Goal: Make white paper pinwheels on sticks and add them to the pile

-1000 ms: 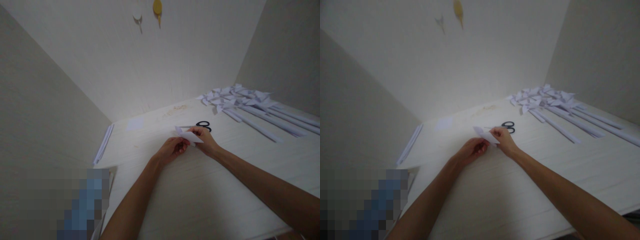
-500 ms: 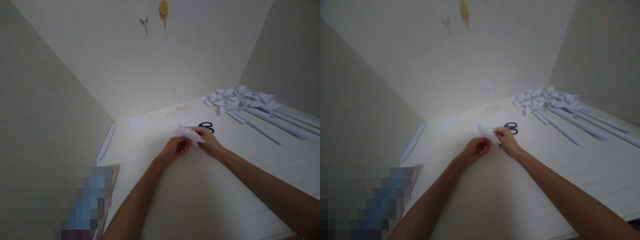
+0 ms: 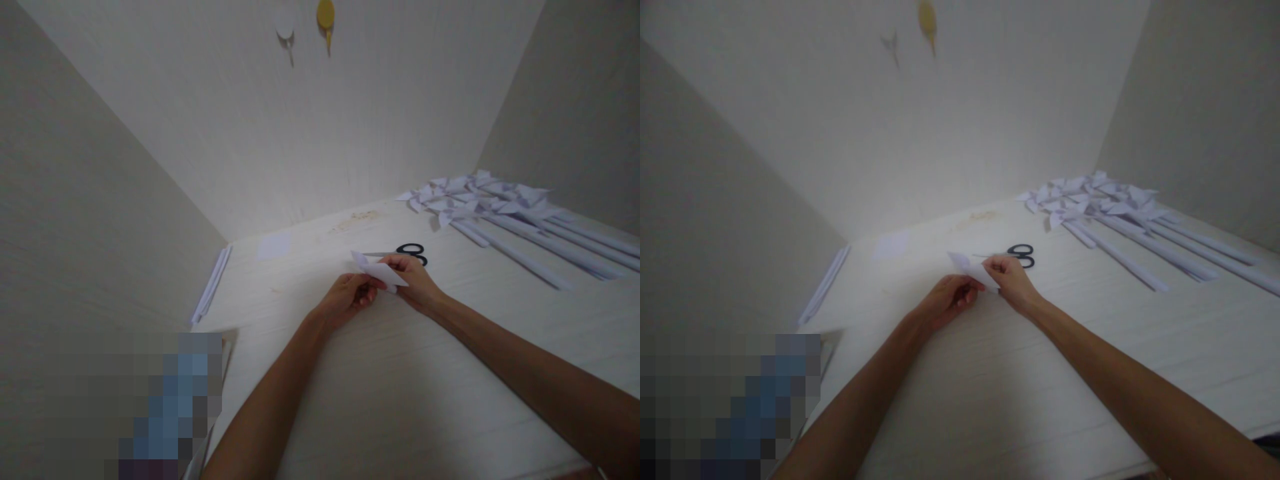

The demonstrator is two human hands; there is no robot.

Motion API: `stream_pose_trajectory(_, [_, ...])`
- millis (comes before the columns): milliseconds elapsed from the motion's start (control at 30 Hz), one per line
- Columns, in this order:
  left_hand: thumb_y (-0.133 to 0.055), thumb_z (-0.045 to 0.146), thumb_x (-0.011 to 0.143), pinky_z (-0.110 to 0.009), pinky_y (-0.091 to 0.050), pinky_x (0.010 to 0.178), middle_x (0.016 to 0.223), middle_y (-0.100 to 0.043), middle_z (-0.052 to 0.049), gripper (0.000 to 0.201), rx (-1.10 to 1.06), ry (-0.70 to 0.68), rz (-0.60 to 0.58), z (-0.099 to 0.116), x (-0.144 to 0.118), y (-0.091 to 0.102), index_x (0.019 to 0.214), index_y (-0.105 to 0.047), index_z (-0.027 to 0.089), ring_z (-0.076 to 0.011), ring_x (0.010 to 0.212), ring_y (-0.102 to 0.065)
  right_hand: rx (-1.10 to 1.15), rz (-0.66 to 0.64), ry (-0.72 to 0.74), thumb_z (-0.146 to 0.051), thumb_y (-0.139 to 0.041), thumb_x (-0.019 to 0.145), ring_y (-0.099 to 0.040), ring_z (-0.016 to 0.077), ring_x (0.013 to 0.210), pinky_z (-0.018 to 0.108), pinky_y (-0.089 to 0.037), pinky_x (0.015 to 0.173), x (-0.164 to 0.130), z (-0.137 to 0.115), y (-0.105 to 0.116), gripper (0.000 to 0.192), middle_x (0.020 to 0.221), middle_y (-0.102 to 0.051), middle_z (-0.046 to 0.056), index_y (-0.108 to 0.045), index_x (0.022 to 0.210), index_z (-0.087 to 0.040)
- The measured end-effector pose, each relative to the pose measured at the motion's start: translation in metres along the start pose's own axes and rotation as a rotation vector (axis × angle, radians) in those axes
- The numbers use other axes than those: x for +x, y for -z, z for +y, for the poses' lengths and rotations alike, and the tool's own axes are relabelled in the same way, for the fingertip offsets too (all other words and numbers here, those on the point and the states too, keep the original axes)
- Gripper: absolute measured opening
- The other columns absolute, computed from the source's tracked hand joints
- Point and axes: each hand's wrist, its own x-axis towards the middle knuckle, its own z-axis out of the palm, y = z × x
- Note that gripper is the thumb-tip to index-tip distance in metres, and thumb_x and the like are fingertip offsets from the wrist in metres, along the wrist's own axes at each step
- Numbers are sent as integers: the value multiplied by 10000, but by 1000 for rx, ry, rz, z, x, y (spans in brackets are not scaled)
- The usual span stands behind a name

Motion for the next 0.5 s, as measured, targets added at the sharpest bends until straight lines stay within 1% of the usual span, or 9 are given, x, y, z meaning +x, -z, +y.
stream_pose_trajectory(233, [-417,225,720,-166,-225,375,451,-456,21,248,20,7,16,-1,0,0,608,-598,98,-27,378,-354,-12,-31,7,-286,-562,649,-458,95,423,235,-339,417,0,2,1,157,478,-528,-11,-556,590,-140])
stream_pose_trajectory(367, [-412,232,723,-169,-225,375,446,-448,25,254,36,7,23,-1,0,0,600,-594,105,-29,372,-344,-32,-24,27,-257,-561,641,-438,84,403,224,-317,399,-1,-3,0,137,469,-518,-18,-549,573,-139])
stream_pose_trajectory(500, [-412,240,730,-172,-230,382,440,-450,24,260,50,10,44,-1,-1,-1,594,-585,102,-30,372,-341,-49,-32,40,-255,-549,648,-457,90,410,225,-328,402,-3,-6,-1,143,475,-533,-10,-547,563,-139])
